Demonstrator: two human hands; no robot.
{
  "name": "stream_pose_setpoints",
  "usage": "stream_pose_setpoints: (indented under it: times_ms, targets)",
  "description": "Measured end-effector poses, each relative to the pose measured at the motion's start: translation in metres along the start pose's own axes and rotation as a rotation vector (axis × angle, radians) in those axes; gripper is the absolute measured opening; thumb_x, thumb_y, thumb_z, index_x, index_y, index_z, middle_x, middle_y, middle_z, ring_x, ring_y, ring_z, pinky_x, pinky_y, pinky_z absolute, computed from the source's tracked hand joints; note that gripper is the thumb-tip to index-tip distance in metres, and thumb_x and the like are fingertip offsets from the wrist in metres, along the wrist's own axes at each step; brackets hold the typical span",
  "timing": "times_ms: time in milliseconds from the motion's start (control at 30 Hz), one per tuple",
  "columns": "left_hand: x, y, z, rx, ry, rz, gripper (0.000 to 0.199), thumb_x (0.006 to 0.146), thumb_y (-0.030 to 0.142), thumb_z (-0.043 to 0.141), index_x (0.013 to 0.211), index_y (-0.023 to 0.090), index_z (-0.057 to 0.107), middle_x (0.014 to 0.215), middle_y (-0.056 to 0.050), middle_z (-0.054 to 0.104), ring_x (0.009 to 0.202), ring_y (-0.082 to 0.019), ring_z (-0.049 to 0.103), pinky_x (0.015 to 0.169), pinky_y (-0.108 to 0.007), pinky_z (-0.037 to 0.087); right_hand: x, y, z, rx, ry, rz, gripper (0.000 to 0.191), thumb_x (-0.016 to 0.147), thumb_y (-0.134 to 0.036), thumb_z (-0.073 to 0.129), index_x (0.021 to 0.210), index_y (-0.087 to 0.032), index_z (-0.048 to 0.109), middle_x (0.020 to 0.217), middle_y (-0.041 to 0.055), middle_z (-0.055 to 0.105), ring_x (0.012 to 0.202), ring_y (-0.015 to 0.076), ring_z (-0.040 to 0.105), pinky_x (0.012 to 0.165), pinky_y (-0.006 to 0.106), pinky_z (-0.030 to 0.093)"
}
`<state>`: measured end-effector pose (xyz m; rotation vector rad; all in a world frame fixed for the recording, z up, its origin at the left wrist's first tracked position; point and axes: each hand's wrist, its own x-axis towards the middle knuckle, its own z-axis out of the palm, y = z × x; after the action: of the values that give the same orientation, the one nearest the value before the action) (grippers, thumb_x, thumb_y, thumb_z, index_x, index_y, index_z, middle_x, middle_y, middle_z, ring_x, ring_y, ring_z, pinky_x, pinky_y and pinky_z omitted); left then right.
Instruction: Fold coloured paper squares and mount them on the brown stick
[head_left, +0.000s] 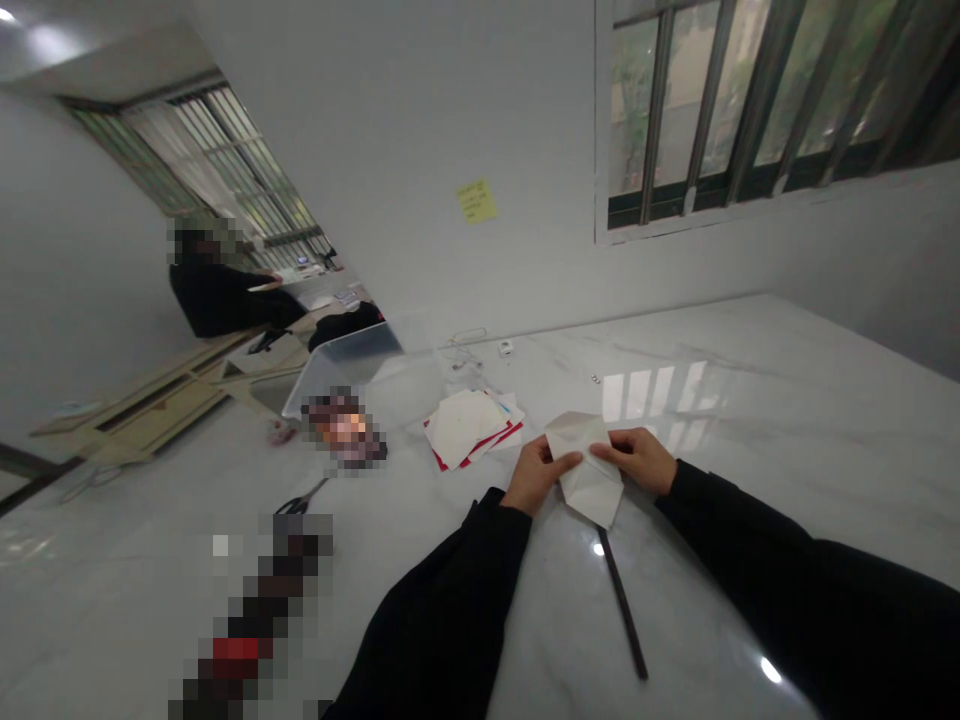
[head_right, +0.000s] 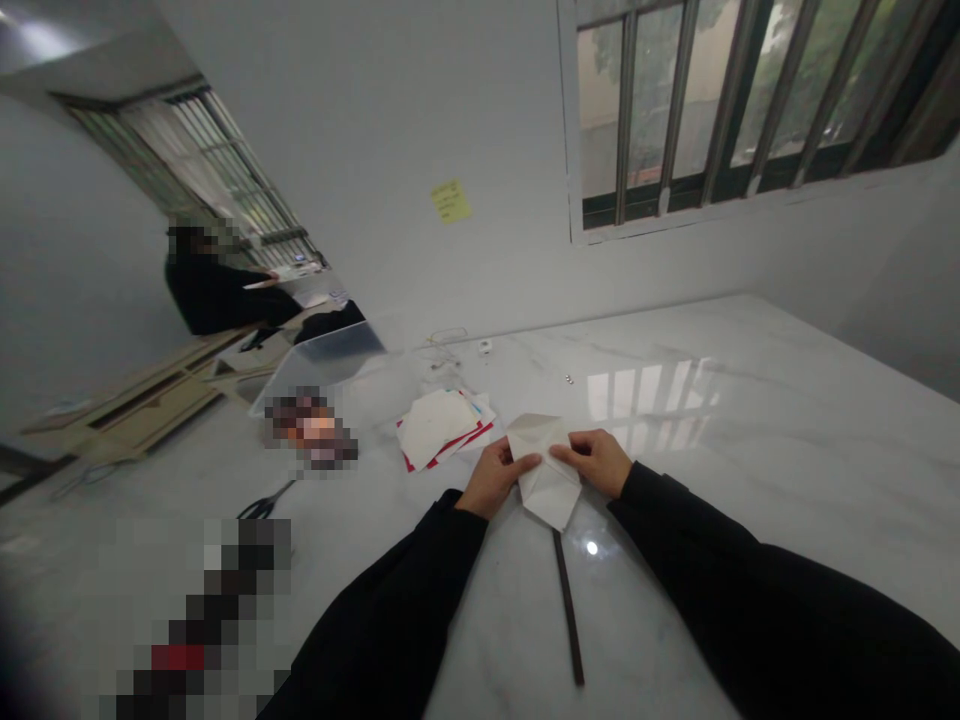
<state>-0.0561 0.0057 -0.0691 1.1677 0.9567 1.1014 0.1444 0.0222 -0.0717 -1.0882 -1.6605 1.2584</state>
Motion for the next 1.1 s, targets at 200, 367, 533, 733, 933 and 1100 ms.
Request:
stream_pose_setpoints:
  times_ms: [200,367,533,733,933,1100]
  targets:
    - [-0.0010,-0.0015,0.0008,-0.002,0.010,-0.003,0.048,0.066,0.034,0.082,0.107,0.013,0.068,0.111,-0.014,0.070,0.095,-0.026,0.067,0.087,-0.038,0.050,-0.0014,-0.0040,-0.0001,-0.063,0.047,-0.002,0.040,0.071,-0.056,0.068,0.065,-0.017,0.071,0.055,0.0008,0.064,0.060,0.0202,0.058,0.052,0.028,0.043]
    - [-0.0014,-0.0024,0.0009,0.026,0.020,-0.004,0.047,0.066,0.035,0.082,0.105,0.012,0.069,0.111,-0.014,0.070,0.095,-0.027,0.067,0.087,-0.039,0.050,-0.0027,-0.0043,0.0015,-0.053,0.047,0.002,0.040,0.071,-0.057,0.068,0.068,-0.017,0.073,0.057,0.0009,0.065,0.061,0.0208,0.059,0.053,0.029,0.044]
    - [-0.0027,-0.0013,0.0022,0.102,0.042,0.010,0.048,0.066,0.035,0.081,0.106,0.011,0.069,0.109,-0.015,0.071,0.096,-0.028,0.066,0.086,-0.039,0.051,-0.0033,-0.0023,0.0025,-0.064,0.002,-0.021,0.041,0.073,-0.056,0.067,0.076,-0.016,0.075,0.064,0.0032,0.070,0.065,0.0229,0.062,0.056,0.030,0.048]
    - [-0.0038,0.0015,0.0041,0.132,0.044,0.020,0.050,0.066,0.034,0.081,0.108,0.011,0.068,0.110,-0.014,0.071,0.099,-0.028,0.066,0.088,-0.039,0.051,-0.0023,0.0007,0.0018,-0.085,-0.077,-0.043,0.047,0.080,-0.057,0.061,0.092,-0.014,0.077,0.082,0.0056,0.075,0.075,0.0242,0.067,0.066,0.032,0.052]
    - [-0.0050,0.0034,0.0059,0.132,0.024,0.039,0.053,0.067,0.032,0.081,0.114,0.012,0.065,0.114,-0.015,0.069,0.103,-0.029,0.065,0.091,-0.040,0.050,-0.0020,0.0018,0.0022,-0.095,-0.107,-0.046,0.045,0.078,-0.055,0.065,0.091,-0.014,0.077,0.086,0.0071,0.075,0.077,0.0250,0.067,0.069,0.034,0.053]
    - [-0.0055,0.0025,0.0070,0.107,-0.050,0.055,0.056,0.069,0.032,0.080,0.119,0.013,0.062,0.119,-0.015,0.067,0.107,-0.027,0.063,0.093,-0.037,0.049,-0.0019,0.0020,0.0015,-0.029,-0.099,0.000,0.044,0.075,-0.054,0.068,0.088,-0.012,0.075,0.086,0.0082,0.075,0.077,0.0250,0.068,0.069,0.034,0.054]
